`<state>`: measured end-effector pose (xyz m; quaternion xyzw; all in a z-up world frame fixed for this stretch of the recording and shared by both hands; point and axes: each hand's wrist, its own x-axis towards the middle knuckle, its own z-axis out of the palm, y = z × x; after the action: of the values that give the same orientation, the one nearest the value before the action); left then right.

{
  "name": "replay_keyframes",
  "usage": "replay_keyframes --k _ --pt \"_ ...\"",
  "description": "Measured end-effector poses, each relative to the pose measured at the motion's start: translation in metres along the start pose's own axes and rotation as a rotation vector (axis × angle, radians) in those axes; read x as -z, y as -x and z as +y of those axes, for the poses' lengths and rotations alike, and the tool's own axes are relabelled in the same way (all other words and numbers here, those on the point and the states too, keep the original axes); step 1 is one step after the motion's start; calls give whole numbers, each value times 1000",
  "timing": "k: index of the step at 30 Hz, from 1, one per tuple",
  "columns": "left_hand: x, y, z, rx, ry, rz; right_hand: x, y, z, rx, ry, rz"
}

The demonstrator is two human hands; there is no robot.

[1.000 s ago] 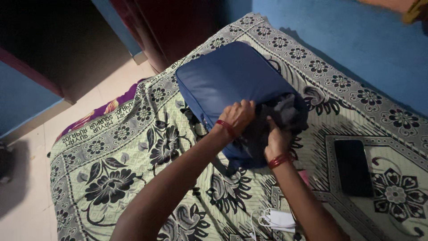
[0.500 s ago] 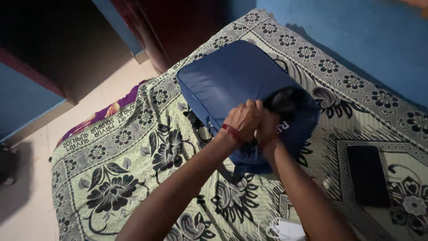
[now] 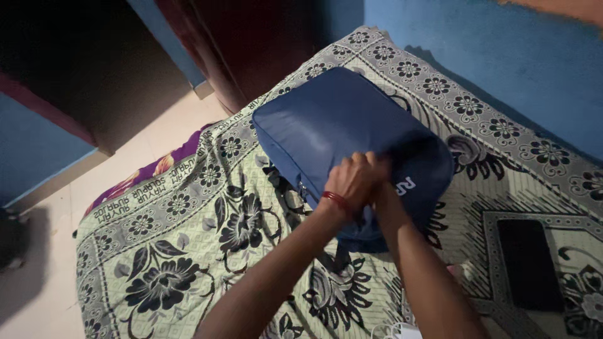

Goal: The person folds a dark collared shirt on a bed next to a blue backpack, then opens the backpack and places the folded shirt inside. They then put a pink pouch, a charger with cable, earphones, and a phone into the backpack and adjust the contents.

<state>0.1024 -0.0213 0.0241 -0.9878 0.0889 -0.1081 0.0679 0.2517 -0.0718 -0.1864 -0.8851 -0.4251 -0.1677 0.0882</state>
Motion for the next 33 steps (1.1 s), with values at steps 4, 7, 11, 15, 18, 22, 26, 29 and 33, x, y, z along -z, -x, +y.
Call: replay_keyframes --k 4,7,11,15,18,22,26,29,33 --pt "-12 -2 18 240 -122 230 5 41 2 -287 -1073 557" --pt "-20 1 23 260 -189 350 16 54 13 -171 -1108 807" --pt "-25 1 25 233 -187 375 23 49 25 -357 -1144 521" --pt "-23 -3 28 218 -205 426 36 50 31 -323 -610 271" --pt "-15 -3 32 150 -200 420 71 53 38 -277 -210 66" --pt "-7 -13 27 14 -57 500 131 63 45 -128 122 -6" --pt "-9 -35 25 -76 -24 526 173 76 47 -192 196 17" --pt "-16 -54 29 -56 7 469 186 81 63 -134 225 -122" --pt "-28 -56 23 -104 60 466 184 107 67 -68 -47 39"
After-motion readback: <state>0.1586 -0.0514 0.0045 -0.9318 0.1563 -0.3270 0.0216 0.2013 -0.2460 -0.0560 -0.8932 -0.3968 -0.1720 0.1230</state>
